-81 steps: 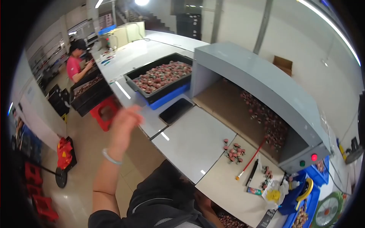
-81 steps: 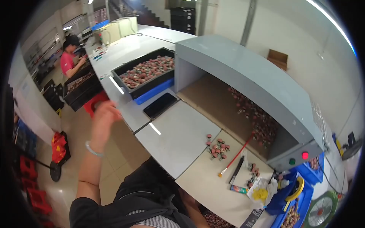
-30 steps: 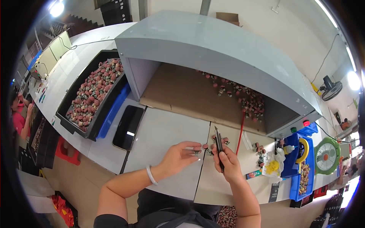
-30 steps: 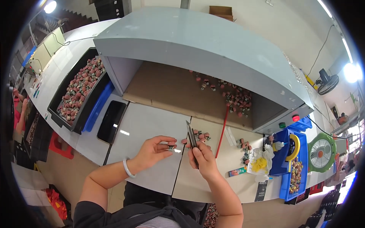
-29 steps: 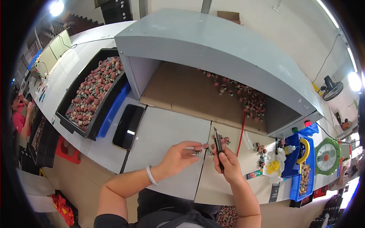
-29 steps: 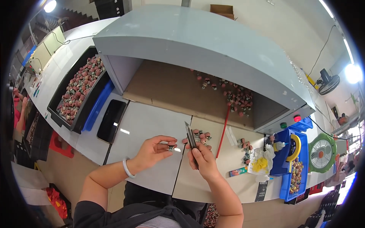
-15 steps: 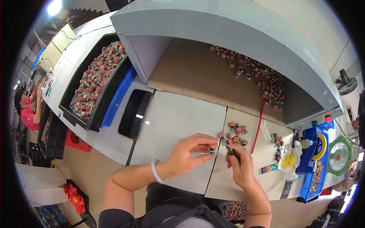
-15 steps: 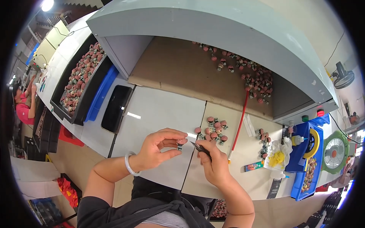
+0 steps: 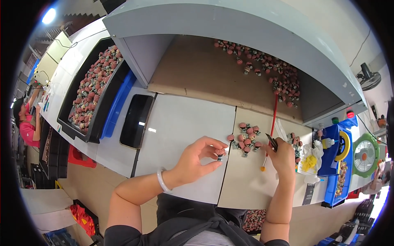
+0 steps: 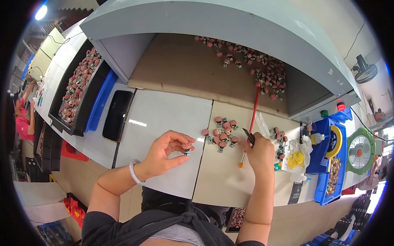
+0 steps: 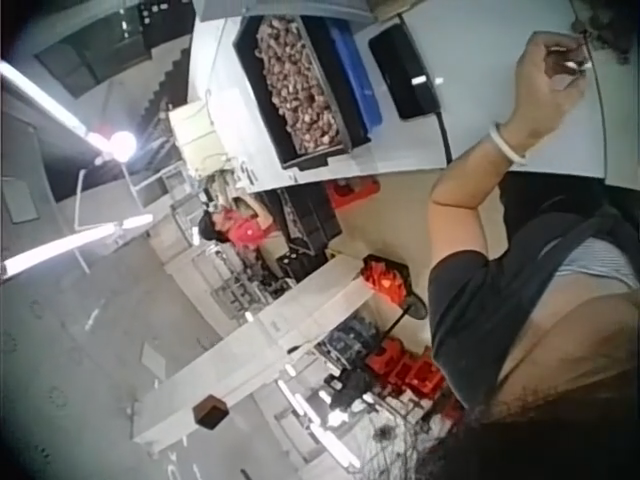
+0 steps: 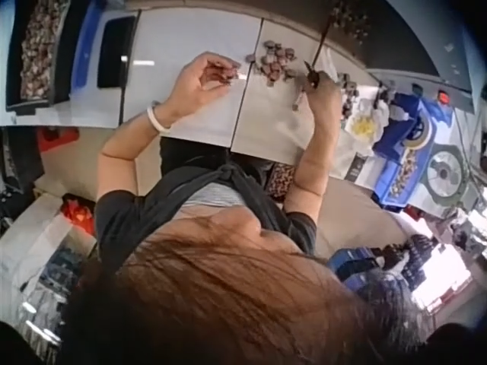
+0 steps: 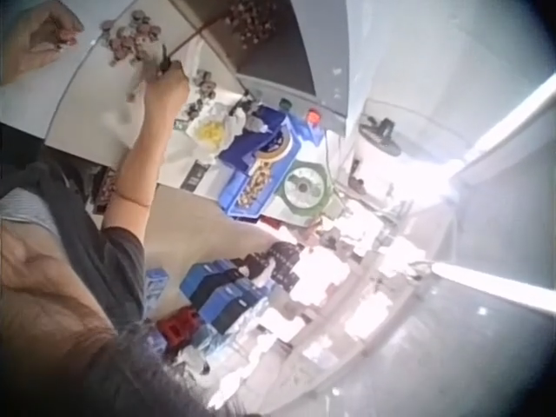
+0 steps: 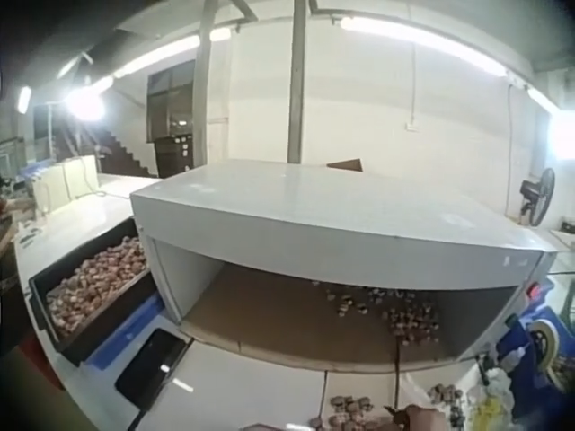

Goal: Applying paint to small details on toy figurines using a fine paintbrush.

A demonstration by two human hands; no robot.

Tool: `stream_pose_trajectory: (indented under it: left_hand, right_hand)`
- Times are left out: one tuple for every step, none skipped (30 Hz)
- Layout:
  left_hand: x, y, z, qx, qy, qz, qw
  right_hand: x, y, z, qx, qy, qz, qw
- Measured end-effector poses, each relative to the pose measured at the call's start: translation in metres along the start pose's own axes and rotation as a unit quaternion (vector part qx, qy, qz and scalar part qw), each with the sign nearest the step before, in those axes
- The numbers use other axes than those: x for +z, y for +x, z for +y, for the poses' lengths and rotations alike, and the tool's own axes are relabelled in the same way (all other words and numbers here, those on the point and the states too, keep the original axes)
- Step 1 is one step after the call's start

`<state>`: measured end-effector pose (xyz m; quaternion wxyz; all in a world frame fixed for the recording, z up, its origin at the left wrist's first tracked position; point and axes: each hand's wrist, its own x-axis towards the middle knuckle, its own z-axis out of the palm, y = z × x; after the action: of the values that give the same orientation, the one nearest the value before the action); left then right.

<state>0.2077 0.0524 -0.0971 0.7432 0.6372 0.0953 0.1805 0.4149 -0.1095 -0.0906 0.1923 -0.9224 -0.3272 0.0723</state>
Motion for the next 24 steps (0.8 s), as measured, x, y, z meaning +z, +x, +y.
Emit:
stream_pose_trajectory:
  left_hand:
    - [-0.001,0.002,-0.002,-0.007,0.017,-0.002,1.0]
    - [0.0,0.004,-0.004,-0.008,0.016,-0.004,1.0]
    - [0.0,0.005,-0.006,-0.046,0.046,-0.008,0.998]
    - [0.0,0.007,-0.009,-0.085,0.076,-0.012,0.993]
    - [0.0,0.008,-0.013,-0.086,0.075,-0.011,0.993]
    - [-0.002,0.007,-0.016,-0.102,0.121,-0.018,0.987]
    - [-0.003,0.007,-0.02,-0.118,0.161,-0.028,0.979]
    - [-0.003,0.008,-0.023,-0.119,0.161,-0.024,0.979]
    - [-0.002,0.009,-0.025,-0.126,0.164,-0.021,0.978]
    - [-0.002,0.01,-0.027,-0.132,0.168,-0.016,0.977]
    - [-0.002,0.01,-0.027,-0.134,0.167,-0.012,0.977]
    - [-0.003,0.01,-0.027,-0.147,0.157,-0.004,0.977]
    - [-0.003,0.011,-0.028,-0.159,0.145,-0.001,0.977]
    - [-0.002,0.012,-0.029,-0.161,0.142,-0.003,0.977]
    - [-0.002,0.012,-0.029,-0.163,0.145,0.001,0.976]
    - [-0.002,0.012,-0.028,-0.164,0.148,0.005,0.975]
    - [-0.002,0.013,-0.028,-0.165,0.148,0.005,0.975]
    - [-0.002,0.013,-0.027,-0.16,0.154,0.003,0.975]
    - [-0.002,0.013,-0.028,-0.154,0.16,0.0,0.975]
    - [-0.002,0.014,-0.029,-0.156,0.16,0.001,0.975]
    - [-0.003,0.014,-0.03,-0.153,0.157,0.002,0.976]
    - [-0.004,0.014,-0.03,-0.15,0.154,0.003,0.977]
    - [-0.004,0.013,-0.028,-0.151,0.154,0.003,0.976]
    - [-0.003,0.013,-0.026,-0.165,0.15,0.008,0.975]
  right_hand:
    - [0.004,0.003,0.009,0.003,-0.027,-0.007,1.0]
    - [0.006,0.005,0.016,0.005,-0.027,-0.007,1.0]
    - [0.009,0.008,0.019,0.008,-0.005,-0.027,1.0]
    - [0.011,0.009,0.02,0.012,0.016,-0.046,0.999]
    - [0.008,0.005,0.02,0.012,0.015,-0.048,0.999]
    - [0.0,0.001,0.012,0.0,0.044,-0.055,0.998]
    - [-0.008,-0.005,0.004,-0.01,0.068,-0.061,0.996]
    - [-0.015,-0.011,-0.005,-0.013,0.068,-0.064,0.996]
    - [-0.024,-0.019,-0.014,-0.05,0.103,-0.072,0.991]
    - [-0.026,-0.025,-0.021,-0.087,0.138,-0.08,0.983]
    - [-0.024,-0.03,-0.027,-0.103,0.215,-0.102,0.966]
    - [-0.014,-0.034,-0.032,-0.103,0.216,-0.105,0.965]
    - [-0.001,-0.037,-0.035,-0.126,0.284,-0.071,0.948]
    - [0.008,-0.039,-0.04,-0.148,0.35,-0.037,0.924]
    - [0.013,-0.042,-0.046,-0.146,0.384,-0.038,0.911]
    - [0.019,-0.044,-0.049,-0.145,0.385,-0.039,0.911]
    - [0.024,-0.046,-0.05,-0.163,0.407,-0.01,0.899]
    - [0.031,-0.047,-0.052,-0.181,0.429,0.017,0.885]
    - [0.036,-0.046,-0.057,-0.204,0.408,0.019,0.89]
    - [0.034,-0.043,-0.062,-0.26,0.269,0.007,0.927]
    - [0.038,-0.039,-0.062,-0.242,0.271,0.0,0.931]
    - [0.04,-0.036,-0.061,-0.224,0.273,-0.007,0.935]
    - [0.037,-0.034,-0.057,-0.156,0.297,0.013,0.942]
    - [0.034,-0.031,-0.052,-0.089,0.319,0.034,0.943]
